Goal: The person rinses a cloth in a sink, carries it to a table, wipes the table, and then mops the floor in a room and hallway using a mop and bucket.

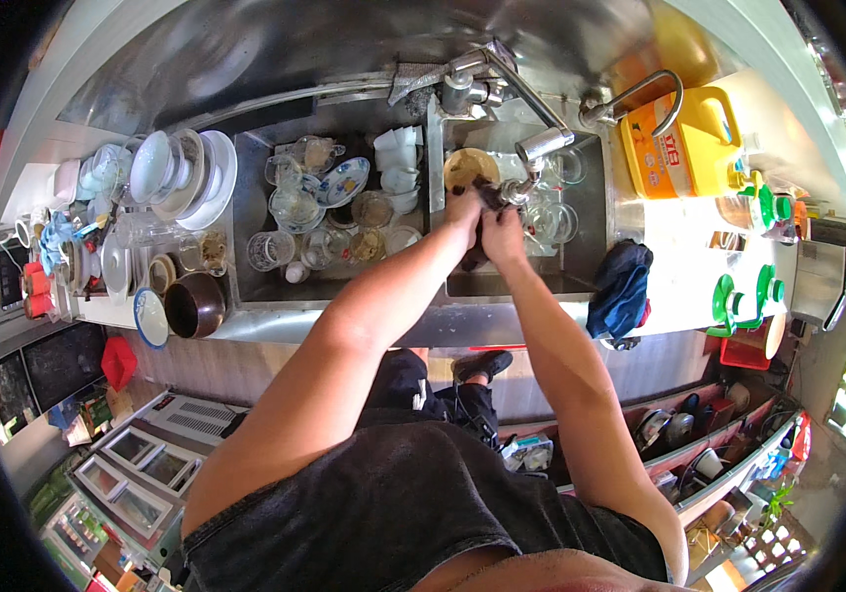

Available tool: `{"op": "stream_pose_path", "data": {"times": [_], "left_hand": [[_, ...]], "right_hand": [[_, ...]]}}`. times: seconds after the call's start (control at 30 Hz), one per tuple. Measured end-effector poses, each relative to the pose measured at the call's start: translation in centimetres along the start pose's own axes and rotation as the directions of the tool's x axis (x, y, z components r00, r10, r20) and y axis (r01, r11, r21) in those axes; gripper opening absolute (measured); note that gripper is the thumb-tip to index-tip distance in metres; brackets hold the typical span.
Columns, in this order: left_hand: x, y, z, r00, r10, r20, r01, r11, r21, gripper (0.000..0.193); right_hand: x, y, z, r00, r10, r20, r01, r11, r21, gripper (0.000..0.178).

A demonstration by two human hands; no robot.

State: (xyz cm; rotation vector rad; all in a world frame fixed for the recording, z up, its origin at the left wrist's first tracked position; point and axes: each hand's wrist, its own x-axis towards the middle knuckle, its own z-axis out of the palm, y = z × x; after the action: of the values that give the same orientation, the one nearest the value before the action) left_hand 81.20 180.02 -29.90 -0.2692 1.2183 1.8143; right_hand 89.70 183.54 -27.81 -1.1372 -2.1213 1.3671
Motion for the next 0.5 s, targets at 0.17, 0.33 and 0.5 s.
{"op": "stream_pose_path", "data": {"times": [0.17, 0.33, 0.5], "left_hand": [[-2.7, 0.5, 2.8, 0.995, 0.076, -0.068, -0.031, 0.862, 0.507, 0.05], [0.7, 3.4, 1.1, 0.984, -0.038, -0.175, 0.08, 0.968, 0.239, 0.038], [2.9, 1.7, 0.0, 0.973, -0.197, 0.116, 0.22, 0.944, -0.244, 0.033]], "right_hand": [[3.5, 8.9, -0.8, 0.913, 0.4, -0.077, -0.38, 0.905, 0.193, 0.035], [0.9, 2.2, -5.2, 0.748, 0.53, 0.399, -0.6, 0.283, 0.748, 0.037], [-0.3, 0.5, -6.9, 0.828, 0.403, 0.389, -0.509, 0.251, 0.823, 0.031]]}}
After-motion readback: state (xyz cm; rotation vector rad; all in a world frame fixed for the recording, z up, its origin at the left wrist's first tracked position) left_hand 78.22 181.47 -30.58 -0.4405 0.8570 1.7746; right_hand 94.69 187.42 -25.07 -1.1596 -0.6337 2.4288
